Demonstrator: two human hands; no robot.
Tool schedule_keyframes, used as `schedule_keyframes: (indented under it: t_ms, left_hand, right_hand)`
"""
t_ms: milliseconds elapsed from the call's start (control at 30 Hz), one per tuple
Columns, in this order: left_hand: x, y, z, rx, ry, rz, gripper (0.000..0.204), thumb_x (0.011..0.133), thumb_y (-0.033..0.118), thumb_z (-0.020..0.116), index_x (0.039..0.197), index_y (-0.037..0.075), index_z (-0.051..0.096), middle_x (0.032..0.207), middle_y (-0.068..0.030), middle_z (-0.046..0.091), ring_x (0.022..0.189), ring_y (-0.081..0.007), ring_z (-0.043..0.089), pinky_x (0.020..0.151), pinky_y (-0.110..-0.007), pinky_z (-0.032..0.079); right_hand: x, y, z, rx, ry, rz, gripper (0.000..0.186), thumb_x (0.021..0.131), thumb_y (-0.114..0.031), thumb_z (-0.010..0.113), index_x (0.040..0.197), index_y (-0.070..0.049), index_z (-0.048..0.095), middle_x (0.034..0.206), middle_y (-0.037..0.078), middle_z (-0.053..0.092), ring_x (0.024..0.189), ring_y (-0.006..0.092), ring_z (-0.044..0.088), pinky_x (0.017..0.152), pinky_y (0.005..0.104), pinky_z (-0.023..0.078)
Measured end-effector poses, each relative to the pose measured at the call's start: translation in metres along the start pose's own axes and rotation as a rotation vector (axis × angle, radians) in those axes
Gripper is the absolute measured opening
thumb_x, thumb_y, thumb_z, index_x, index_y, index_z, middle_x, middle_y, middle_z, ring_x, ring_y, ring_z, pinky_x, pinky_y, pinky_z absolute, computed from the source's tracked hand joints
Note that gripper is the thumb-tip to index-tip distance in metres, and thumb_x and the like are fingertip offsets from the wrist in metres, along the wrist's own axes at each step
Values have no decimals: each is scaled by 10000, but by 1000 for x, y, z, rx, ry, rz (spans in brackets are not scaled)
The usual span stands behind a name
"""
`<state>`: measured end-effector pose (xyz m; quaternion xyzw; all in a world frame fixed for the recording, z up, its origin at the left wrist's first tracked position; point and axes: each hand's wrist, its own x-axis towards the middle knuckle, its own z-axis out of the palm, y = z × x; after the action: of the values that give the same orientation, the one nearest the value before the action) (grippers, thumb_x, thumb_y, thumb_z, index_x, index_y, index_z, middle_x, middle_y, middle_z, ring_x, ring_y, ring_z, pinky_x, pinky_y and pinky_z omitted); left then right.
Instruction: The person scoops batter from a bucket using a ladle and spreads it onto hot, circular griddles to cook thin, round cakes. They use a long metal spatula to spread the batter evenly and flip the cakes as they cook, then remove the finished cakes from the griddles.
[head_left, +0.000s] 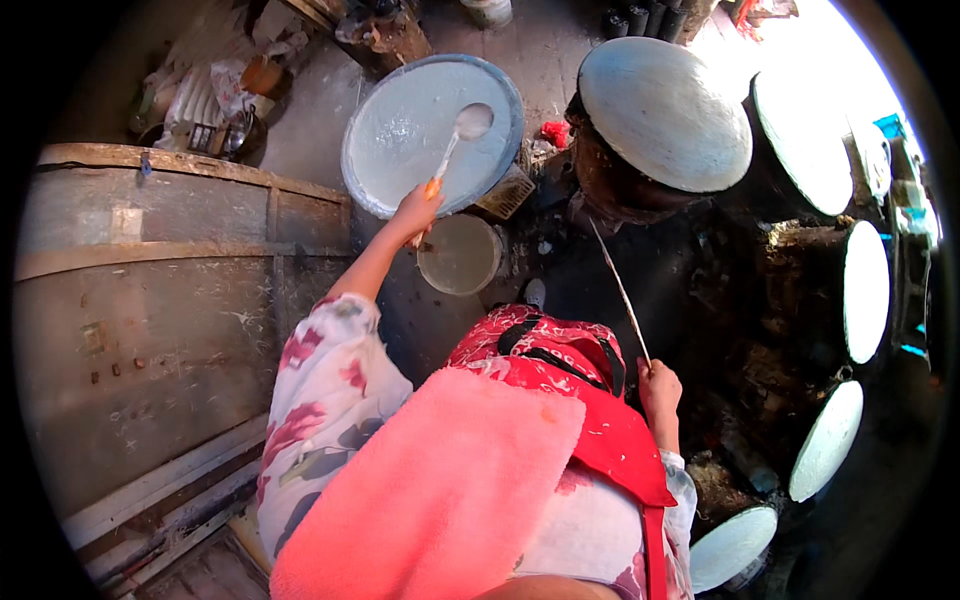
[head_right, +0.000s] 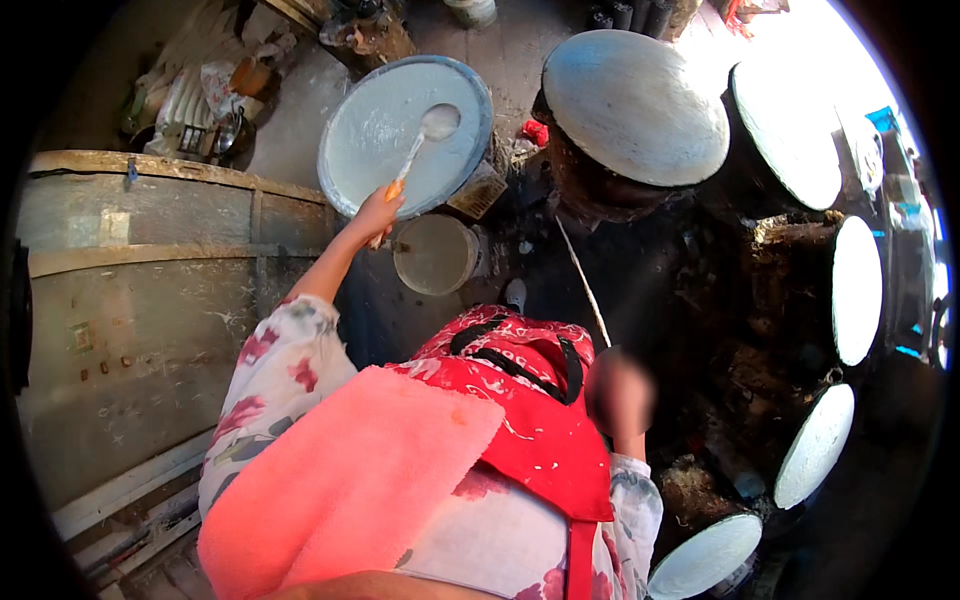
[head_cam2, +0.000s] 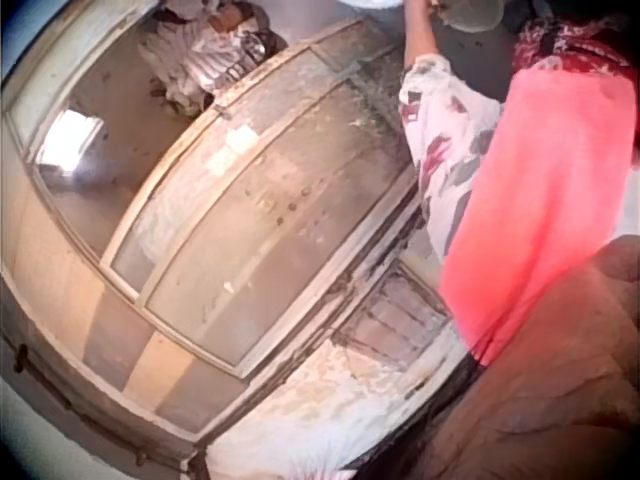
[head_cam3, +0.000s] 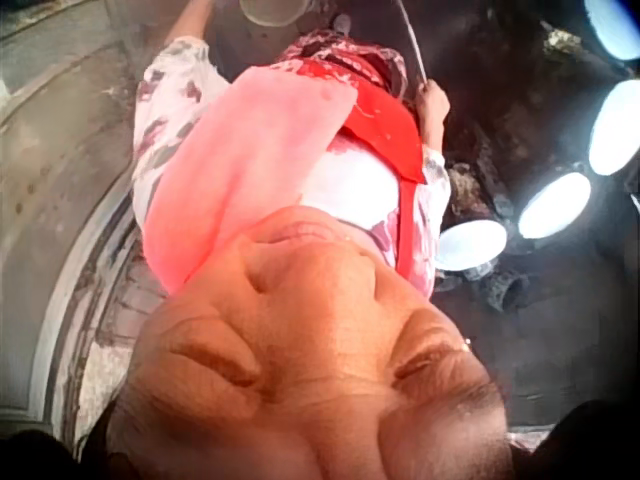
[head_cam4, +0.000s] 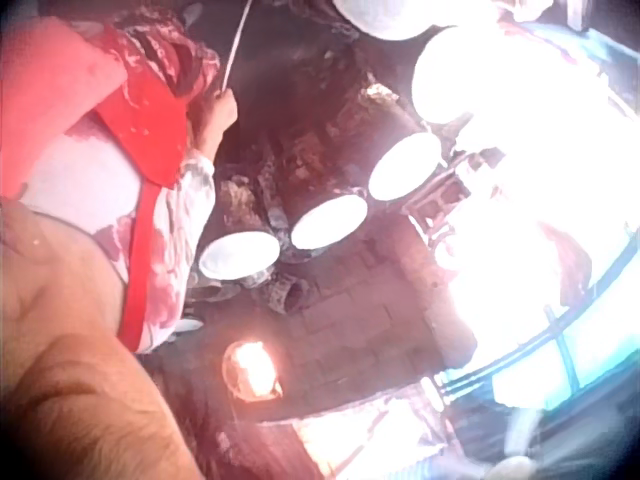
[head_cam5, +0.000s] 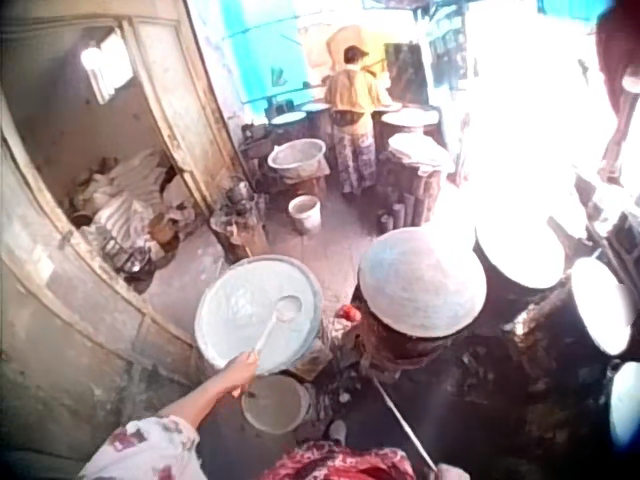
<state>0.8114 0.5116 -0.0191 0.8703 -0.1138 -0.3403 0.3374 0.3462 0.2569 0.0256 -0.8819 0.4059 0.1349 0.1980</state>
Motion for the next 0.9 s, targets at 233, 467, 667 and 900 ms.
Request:
schedule_keyframes:
  t_ms: [233,467,667,900]
  left_hand:
    - [40,-26,9,-72,-254,-49,367,929,389,516,1127,87,450,615,-14,447,422,-128,444,409,-295,399]
    - [-17,-21,18,-1514,-693,-454,310,981,319,440,1141,54,459,579,33,368,399,-43,359,386,-202,330]
    - [-54,31,7,-2106,-809,-363,333,1011,274,355,1146,-21,428,574,16,376,400,-59,387,402,-209,358]
    - [-137,112,-83,-1939,-730,89,353,1016,315,317,1166,12,422,560,38,350,356,-36,366,338,-189,326]
  right_hand:
    - [78,-87,-2,387,-83,67,451,951,-404,432,763,-22,581,604,140,569,553,267,579,528,376,437]
    - [164,-219,74,1205,-685,284,470,937,-502,436,748,-73,477,552,-6,395,413,94,330,378,238,280]
    - [164,-238,86,1380,-940,366,450,942,-495,430,753,-87,448,579,-13,377,442,83,317,389,215,280]
    - [168,-314,-14,1389,-808,-222,484,938,-517,431,746,-74,464,532,-14,359,405,77,311,369,241,283]
